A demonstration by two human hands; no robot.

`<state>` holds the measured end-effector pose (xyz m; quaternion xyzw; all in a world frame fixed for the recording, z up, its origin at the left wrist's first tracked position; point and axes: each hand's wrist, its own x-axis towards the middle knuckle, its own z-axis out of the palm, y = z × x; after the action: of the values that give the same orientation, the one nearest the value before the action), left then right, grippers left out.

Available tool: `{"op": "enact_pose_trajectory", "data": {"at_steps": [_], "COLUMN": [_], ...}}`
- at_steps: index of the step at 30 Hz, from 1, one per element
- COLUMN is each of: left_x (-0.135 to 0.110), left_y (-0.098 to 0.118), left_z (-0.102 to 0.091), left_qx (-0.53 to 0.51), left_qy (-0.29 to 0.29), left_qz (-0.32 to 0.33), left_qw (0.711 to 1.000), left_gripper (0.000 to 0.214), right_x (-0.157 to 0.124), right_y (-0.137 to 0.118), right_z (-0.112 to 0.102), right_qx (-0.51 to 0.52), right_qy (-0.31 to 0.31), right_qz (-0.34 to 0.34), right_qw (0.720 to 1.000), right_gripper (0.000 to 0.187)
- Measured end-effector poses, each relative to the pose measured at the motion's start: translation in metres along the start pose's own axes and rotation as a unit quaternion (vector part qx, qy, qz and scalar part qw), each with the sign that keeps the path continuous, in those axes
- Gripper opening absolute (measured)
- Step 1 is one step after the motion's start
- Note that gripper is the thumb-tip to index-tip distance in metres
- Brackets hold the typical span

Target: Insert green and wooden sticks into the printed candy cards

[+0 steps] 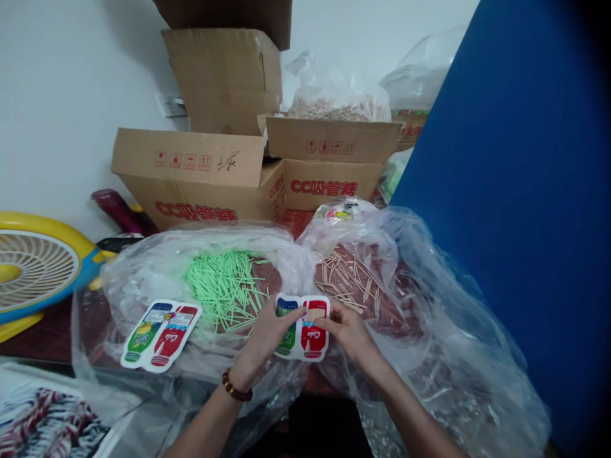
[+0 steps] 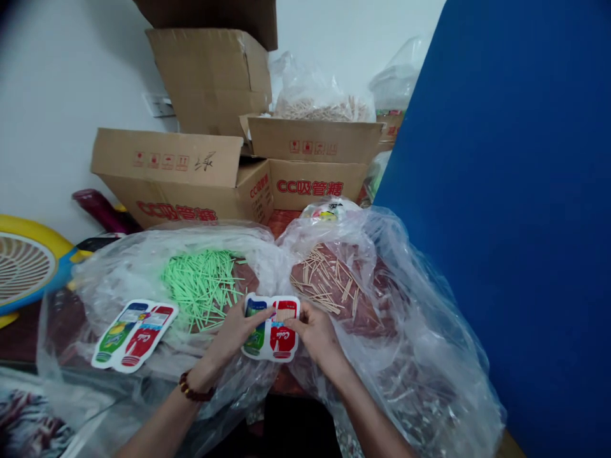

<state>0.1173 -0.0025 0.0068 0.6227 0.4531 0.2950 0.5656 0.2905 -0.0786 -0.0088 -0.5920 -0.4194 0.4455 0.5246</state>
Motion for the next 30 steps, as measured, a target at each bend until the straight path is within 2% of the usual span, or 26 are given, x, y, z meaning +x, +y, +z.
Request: {"op": "enact_pose_trajectory", "data": {"at_steps": [2, 3, 4, 6, 9, 10, 12, 13, 15, 17, 20, 22, 25, 27, 30], "left_x": [-0.001, -0.002, -0.005, -0.012, -0.021, -0.023, -0.025, -0.026, -0.029, -0.035, -0.048, -0.057, -0.064, -0.065, -0.062], "left_y": [-0.01, -0.015, -0.02, -0.029, -0.037, -0.039, -0.042, -0.044, -0.051, -0.062, -0.084, -0.099, -0.116, -0.122, -0.124], "left_z": [-0.008, -0.011, -0.014, -0.015, -0.014, -0.016, -0.03, -0.043, -0.081, -0.13, -0.204, -0.241, -0.27, -0.276, -0.277], "left_qx": [0.12, 0.187, 0.251, 0.356, 0.413, 0.409, 0.383, 0.368, 0.349, 0.372, 0.45, 0.506, 0.569, 0.583, 0.571], "left_qy": [0.095, 0.12, 0.128, 0.104, 0.061, 0.064, 0.106, 0.14, 0.219, 0.287, 0.348, 0.366, 0.337, 0.314, 0.305], "left_qz": [0.083, 0.122, 0.153, 0.184, 0.178, 0.179, 0.185, 0.187, 0.183, 0.167, 0.091, 0.034, -0.001, 0.001, 0.001], "left_qw": [0.985, 0.967, 0.947, 0.91, 0.891, 0.892, 0.899, 0.9, 0.893, 0.867, 0.817, 0.781, 0.751, 0.749, 0.762], "left_gripper": [0.052, 0.056, 0.058, 0.058, 0.06, 0.061, 0.057, 0.052, 0.04, 0.032, 0.034, 0.041, 0.051, 0.051, 0.049], "right_x": [0.009, 0.013, 0.015, 0.016, 0.013, 0.011, 0.01, 0.011, 0.017, 0.03, 0.064, 0.092, 0.128, 0.141, 0.147], "right_y": [-0.001, -0.002, -0.003, -0.004, -0.008, -0.01, -0.019, -0.025, -0.037, -0.047, -0.051, -0.047, -0.038, -0.033, -0.028], "right_z": [0.002, 0.003, 0.004, 0.004, 0.0, -0.001, 0.0, 0.004, 0.022, 0.053, 0.107, 0.138, 0.167, 0.176, 0.185], "right_qx": [-0.171, -0.262, -0.343, -0.453, -0.518, -0.532, -0.542, -0.536, -0.508, -0.489, -0.509, -0.557, -0.588, -0.601, -0.614], "right_qy": [0.015, 0.018, 0.015, 0.003, 0.006, 0.019, 0.048, 0.053, 0.029, -0.051, -0.143, -0.153, -0.128, -0.127, -0.141], "right_qz": [0.009, 0.017, 0.025, 0.041, 0.05, 0.048, 0.031, 0.01, -0.058, -0.13, -0.168, -0.161, -0.143, -0.135, -0.124], "right_qw": [0.985, 0.965, 0.939, 0.891, 0.854, 0.845, 0.838, 0.842, 0.859, 0.861, 0.832, 0.8, 0.786, 0.778, 0.767], "right_gripper": [0.02, 0.021, 0.022, 0.028, 0.033, 0.034, 0.038, 0.037, 0.027, 0.021, 0.02, 0.021, 0.028, 0.029, 0.025]}}
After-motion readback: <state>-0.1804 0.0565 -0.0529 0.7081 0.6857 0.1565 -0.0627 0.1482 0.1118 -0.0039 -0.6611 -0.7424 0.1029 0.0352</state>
